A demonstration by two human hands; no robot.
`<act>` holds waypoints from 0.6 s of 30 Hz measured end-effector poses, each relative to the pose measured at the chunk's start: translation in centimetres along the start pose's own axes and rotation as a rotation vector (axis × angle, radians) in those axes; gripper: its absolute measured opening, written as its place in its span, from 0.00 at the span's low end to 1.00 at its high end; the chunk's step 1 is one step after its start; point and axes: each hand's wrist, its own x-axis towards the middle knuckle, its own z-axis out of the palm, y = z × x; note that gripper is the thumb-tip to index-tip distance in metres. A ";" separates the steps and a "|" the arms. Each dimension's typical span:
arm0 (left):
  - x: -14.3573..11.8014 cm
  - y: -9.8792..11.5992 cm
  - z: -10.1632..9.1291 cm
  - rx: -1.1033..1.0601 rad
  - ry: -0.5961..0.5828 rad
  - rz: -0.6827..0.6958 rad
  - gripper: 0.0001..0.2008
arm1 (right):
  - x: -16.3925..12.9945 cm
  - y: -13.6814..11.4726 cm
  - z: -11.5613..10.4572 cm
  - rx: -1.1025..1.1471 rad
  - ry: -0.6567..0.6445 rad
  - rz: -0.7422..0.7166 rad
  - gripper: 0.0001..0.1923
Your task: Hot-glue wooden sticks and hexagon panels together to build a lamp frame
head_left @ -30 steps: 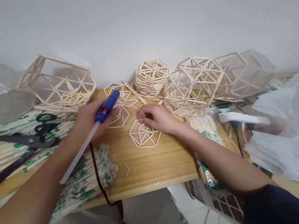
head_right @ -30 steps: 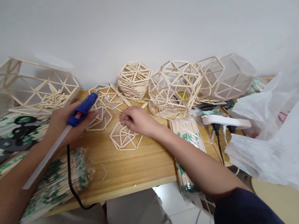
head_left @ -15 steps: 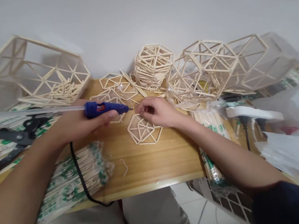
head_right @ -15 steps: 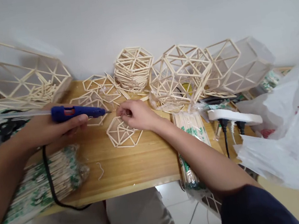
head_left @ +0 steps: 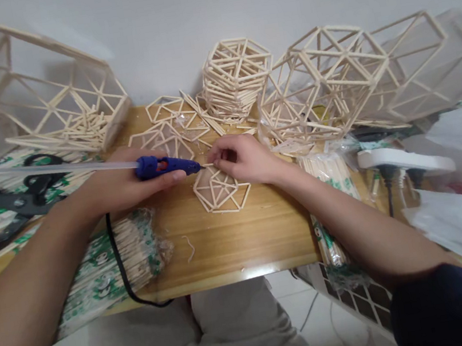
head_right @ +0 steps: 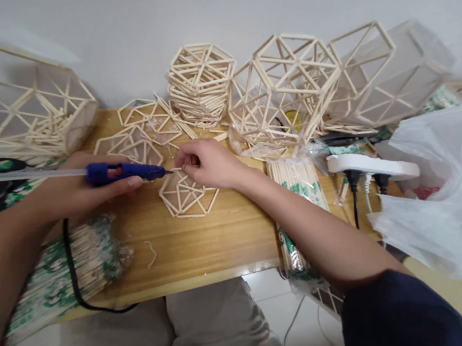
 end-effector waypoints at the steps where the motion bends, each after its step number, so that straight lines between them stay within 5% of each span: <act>1: 0.0 -0.1 0.0 0.004 0.002 0.002 0.25 | 0.0 0.0 0.0 -0.001 0.002 -0.001 0.14; 18: 0.0 0.7 0.1 0.123 -0.055 0.045 0.31 | 0.0 0.1 -0.1 -0.068 -0.022 0.018 0.14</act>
